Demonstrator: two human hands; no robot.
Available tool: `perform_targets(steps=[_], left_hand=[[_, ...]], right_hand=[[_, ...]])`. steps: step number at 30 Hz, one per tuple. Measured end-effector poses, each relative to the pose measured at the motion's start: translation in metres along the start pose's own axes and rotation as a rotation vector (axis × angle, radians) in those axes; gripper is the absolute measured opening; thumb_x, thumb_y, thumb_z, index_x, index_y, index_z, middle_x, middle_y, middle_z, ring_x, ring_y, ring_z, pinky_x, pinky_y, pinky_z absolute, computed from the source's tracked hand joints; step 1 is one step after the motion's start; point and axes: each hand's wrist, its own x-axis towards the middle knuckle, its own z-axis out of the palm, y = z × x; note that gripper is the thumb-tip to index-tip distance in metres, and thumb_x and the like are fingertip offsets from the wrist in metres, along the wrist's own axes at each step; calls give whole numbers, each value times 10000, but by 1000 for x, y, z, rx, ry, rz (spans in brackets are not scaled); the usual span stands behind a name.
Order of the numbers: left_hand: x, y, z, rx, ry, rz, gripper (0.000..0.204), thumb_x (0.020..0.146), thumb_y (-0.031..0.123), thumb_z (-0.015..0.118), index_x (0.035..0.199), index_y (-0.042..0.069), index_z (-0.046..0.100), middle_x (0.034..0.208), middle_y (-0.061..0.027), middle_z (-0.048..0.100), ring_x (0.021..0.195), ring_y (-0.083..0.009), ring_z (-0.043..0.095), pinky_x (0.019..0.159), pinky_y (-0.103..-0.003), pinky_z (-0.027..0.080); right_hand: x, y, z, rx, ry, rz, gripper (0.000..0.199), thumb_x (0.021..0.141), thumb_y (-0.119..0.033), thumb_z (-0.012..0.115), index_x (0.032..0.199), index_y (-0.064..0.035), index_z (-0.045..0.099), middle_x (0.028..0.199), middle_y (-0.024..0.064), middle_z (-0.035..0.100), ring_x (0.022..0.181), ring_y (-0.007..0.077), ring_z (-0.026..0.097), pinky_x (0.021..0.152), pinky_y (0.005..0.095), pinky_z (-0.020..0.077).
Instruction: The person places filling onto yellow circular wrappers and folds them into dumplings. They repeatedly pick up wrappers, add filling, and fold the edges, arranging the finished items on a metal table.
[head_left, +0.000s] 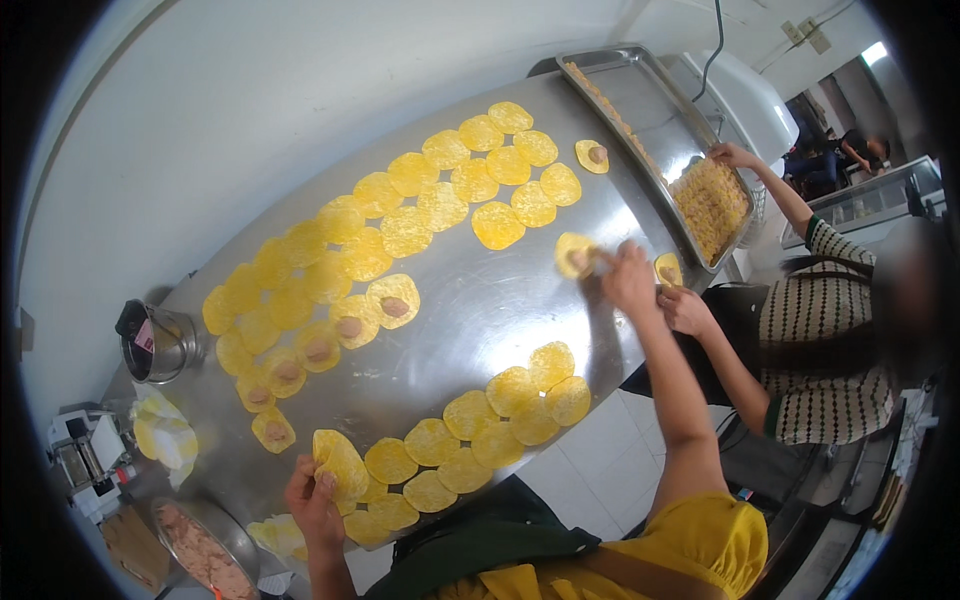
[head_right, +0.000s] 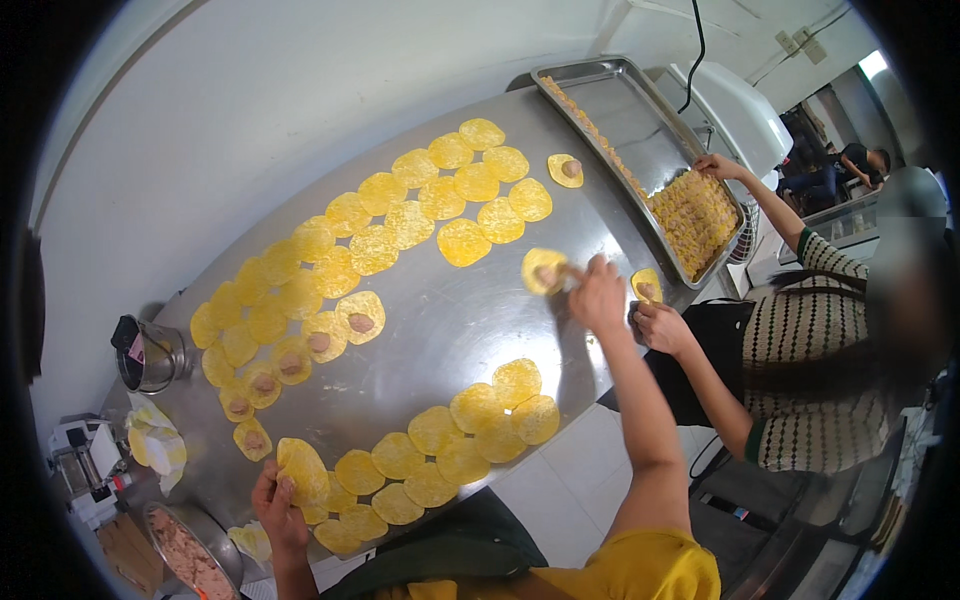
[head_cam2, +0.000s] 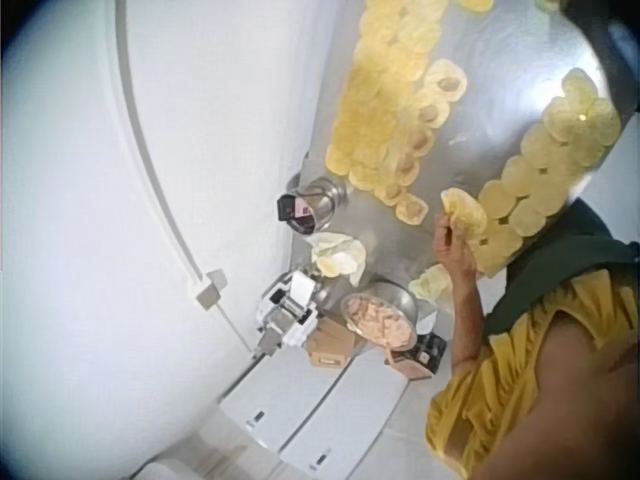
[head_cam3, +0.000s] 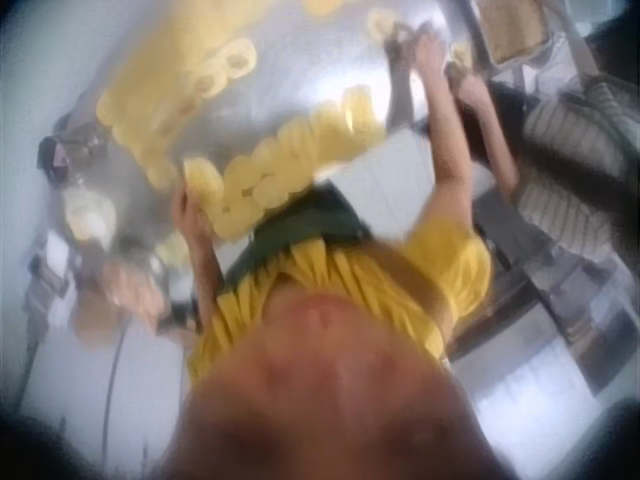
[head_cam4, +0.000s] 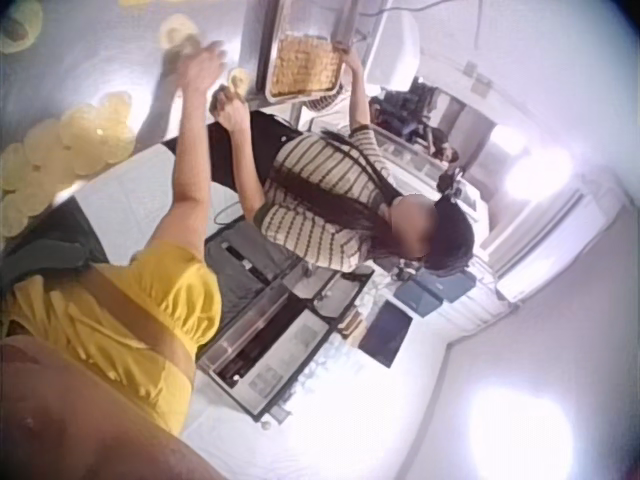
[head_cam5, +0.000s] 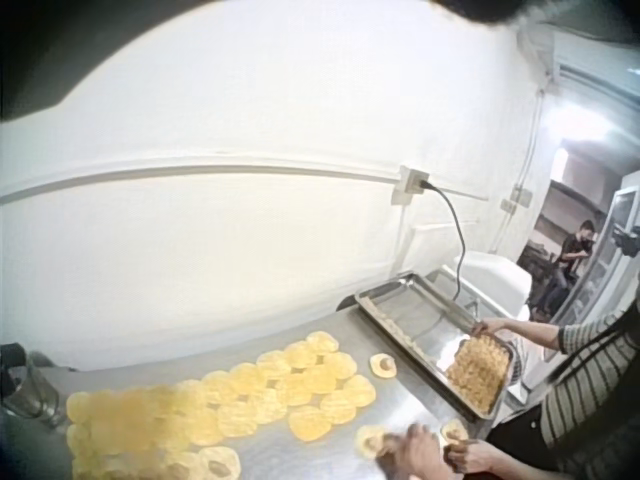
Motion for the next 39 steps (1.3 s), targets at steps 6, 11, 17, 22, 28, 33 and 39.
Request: perform_targets(steps=[6,11,17,22,28,33,39], left_hand=[[-4,-2,8,37,-4,-7,124,770,0,584,890,-30,598,887,-22,484,855,-122,467,813,-257,361],[-5,1,-1,21,-25,-38,139,772,6,609,907,-29,603,927,-34,514,876,-131,488,833,-270,374],[-6,13,-7,-7,-56,-16,131,780,3,611,907,-25,602,928,-35,518,879,-129,493,829,-267,381],[-7,21,-14,7,18,-12,116,790,10,602,900,-26,594,891,-23,489,852,-120,479,819,-259,379],[1,17,-12,-44,23,-92,124,785,27,611,896,-22,587,878,-21,487,851,-122,476,827,-262,376],[5,15,-4,-9,-9,-112,133,780,25,615,903,-21,591,892,-25,497,864,-126,480,821,-263,378],[-6,11,-17,23,-23,-124,132,783,10,614,910,-21,601,922,-35,515,877,-127,491,819,-263,384]], right_hand=[[115,63,-9,-121,-118,202,346,895,-215,437,1114,-349,669,1172,126,488,1155,331,491,932,443,457],[80,-73,13,610,295,-159,194,744,-67,598,908,-91,698,919,191,599,837,356,586,715,445,480],[18,-244,-16,718,153,-501,265,756,-186,686,1020,-174,708,889,75,495,848,261,494,759,394,419],[-7,-203,-14,566,150,-360,241,737,-230,681,972,-197,717,904,70,507,873,252,503,730,389,403],[10,-33,-10,-33,52,-1,291,738,-191,599,1002,-232,714,945,98,533,915,283,531,731,421,448],[75,56,-11,-401,-189,187,290,844,-222,514,960,-37,704,1091,126,538,1022,330,524,816,441,472],[81,-41,-46,137,296,-108,259,719,-15,550,931,-63,691,975,160,564,896,349,557,760,457,468]])
